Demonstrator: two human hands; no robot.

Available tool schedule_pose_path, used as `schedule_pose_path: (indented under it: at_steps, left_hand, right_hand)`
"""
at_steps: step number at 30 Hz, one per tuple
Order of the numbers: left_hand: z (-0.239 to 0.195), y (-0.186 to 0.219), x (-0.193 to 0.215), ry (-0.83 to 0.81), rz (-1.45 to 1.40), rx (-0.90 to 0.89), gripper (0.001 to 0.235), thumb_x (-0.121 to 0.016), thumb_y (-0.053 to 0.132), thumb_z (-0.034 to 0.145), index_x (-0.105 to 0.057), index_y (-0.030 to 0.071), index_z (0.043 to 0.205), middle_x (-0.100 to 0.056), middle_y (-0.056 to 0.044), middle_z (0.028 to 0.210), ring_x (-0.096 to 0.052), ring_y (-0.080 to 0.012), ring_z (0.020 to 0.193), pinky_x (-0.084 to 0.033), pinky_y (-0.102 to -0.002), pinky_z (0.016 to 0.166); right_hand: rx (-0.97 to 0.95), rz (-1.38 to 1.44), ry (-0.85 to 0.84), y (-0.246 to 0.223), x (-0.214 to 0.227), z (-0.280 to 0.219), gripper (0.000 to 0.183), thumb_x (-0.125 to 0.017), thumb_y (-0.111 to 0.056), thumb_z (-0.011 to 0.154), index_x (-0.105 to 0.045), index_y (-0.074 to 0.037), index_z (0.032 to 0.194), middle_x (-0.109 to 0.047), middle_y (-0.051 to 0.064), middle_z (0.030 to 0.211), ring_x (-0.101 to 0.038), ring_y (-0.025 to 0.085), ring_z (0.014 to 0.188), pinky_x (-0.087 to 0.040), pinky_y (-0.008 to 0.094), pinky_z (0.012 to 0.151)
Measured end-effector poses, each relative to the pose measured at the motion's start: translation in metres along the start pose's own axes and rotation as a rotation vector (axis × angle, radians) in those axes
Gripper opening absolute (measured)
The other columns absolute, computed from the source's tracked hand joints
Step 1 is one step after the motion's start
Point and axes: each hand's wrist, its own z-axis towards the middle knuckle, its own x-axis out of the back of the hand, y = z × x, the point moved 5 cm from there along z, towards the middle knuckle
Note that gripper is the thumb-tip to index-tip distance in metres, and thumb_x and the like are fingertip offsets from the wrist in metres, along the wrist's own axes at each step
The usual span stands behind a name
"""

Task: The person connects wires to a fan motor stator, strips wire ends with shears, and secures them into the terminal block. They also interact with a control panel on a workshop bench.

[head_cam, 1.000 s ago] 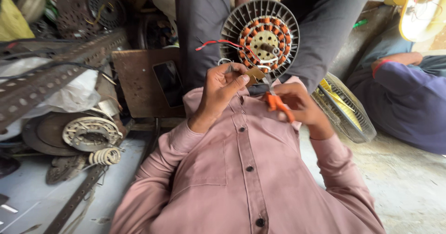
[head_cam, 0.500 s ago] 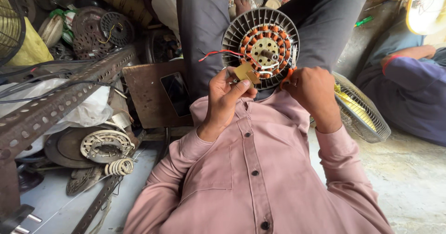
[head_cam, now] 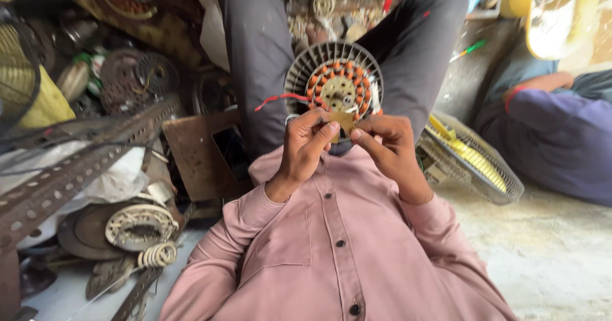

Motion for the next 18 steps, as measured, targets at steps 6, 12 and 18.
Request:
schedule_pose_path:
  at_steps: [6,12,18]
  left_hand:
    - [0.047,0.008,-0.029,-0.145,0.006,0.005,0.013,-0.063,0.011,0.102,-0.07,0.0,0.1,-0.061,0.003,0.079,-0.051,-0.002,0.064,-0.041,-0.02,0.057]
    - [0.119,0.041,-0.025,-0.004,-0.129,-0.209,0.018,-0.058,0.012,0.108,-0.063,0.004,0.093,-0.064,0.0,0.077,-0.054,-0.0032,0.059,-0.043,-0.02,0.055]
    - [0.247,0.091,-0.006,-0.072,0.443,-0.587,0.016,-0.065,0.015,0.108,-0.068,0.001,0.101,-0.063,-0.003,0.082,-0.06,-0.0076,0.073,-0.048,-0.027,0.065]
  right_hand:
    - [-0.074,0.269,0.151,0.018,0.03,-0.008,0.014,-0.072,-0.008,0.098,-0.074,0.005,0.093,-0.071,0.006,0.078,-0.063,0.009,0.07,-0.049,0.022,0.063]
    - [-0.036,0.329,0.324,0.033,0.055,-0.017,0.014,-0.071,-0.007,0.096,-0.074,0.007,0.096,-0.07,0.006,0.078,-0.061,0.009,0.066,-0.047,0.022,0.06]
    - [-0.044,0.329,0.49,0.053,0.078,-0.022,0.014,-0.07,-0.006,0.096,-0.072,0.007,0.092,-0.068,0.007,0.077,-0.055,0.008,0.063,-0.042,0.022,0.057]
